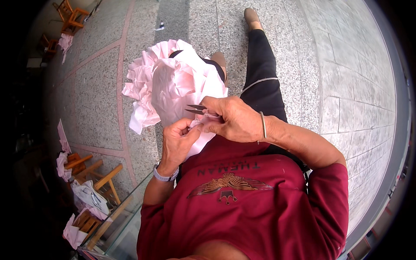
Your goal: The person uses scissors to cut and trim the edges of pink ruffled fabric while sitting on a tiled floor.
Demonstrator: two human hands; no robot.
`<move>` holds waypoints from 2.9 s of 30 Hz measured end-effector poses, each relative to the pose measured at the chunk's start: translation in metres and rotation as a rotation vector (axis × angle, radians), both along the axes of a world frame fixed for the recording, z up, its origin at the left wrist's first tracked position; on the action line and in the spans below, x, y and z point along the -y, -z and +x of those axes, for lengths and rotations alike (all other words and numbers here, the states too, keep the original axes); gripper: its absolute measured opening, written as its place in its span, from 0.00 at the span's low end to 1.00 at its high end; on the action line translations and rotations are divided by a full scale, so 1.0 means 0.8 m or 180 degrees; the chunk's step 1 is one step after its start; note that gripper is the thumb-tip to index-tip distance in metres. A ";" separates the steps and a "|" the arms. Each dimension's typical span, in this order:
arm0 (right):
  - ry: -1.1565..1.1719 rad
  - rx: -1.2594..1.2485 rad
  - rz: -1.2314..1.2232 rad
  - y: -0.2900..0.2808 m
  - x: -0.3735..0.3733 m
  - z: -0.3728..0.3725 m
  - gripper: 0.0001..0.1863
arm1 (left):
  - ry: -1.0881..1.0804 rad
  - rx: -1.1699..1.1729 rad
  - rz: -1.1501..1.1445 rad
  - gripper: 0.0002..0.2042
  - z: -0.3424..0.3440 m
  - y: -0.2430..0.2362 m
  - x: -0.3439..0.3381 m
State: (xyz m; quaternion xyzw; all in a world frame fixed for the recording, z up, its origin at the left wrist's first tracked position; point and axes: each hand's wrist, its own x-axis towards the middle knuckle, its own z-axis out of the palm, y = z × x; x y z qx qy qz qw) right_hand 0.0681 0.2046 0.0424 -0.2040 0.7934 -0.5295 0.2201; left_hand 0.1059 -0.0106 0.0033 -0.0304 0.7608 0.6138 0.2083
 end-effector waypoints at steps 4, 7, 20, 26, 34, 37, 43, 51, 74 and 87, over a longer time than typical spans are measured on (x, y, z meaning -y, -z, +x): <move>-0.0201 -0.0344 -0.0121 -0.002 0.011 -0.004 0.14 | -0.0012 -0.0158 0.0204 0.06 0.002 0.003 -0.004; -0.0328 -0.0385 -0.0246 -0.006 0.015 -0.003 0.10 | -0.0011 -0.0205 0.0216 0.07 0.000 -0.003 -0.004; 0.0536 -0.0503 -0.0131 0.021 0.000 -0.014 0.08 | 0.0163 0.0187 0.0133 0.07 -0.006 -0.011 0.000; 0.0475 0.0274 -0.0384 0.003 -0.008 -0.019 0.13 | 0.0072 0.0133 0.0241 0.07 -0.005 -0.009 -0.001; -0.0172 -0.0574 0.0068 0.001 0.008 -0.008 0.16 | 0.0079 0.0005 0.0151 0.07 -0.007 -0.011 0.000; -0.0037 -0.1002 -0.0036 0.020 0.008 -0.008 0.11 | 0.0052 0.0107 0.0235 0.07 -0.006 -0.007 0.000; 0.0610 -0.0206 -0.0104 -0.003 0.000 -0.011 0.09 | 0.0084 0.0282 0.0269 0.05 -0.006 -0.010 0.001; 0.0019 -0.0144 0.0000 -0.003 0.000 -0.010 0.22 | 0.0118 0.0054 0.0128 0.07 -0.008 -0.012 0.000; -0.0059 -0.2194 0.0878 0.029 0.013 -0.002 0.19 | -0.0055 -0.0249 0.0129 0.06 -0.012 -0.015 -0.013; 0.0074 -0.0910 -0.0275 0.017 0.018 -0.015 0.11 | -0.0058 0.0325 0.0463 0.10 -0.020 -0.003 0.001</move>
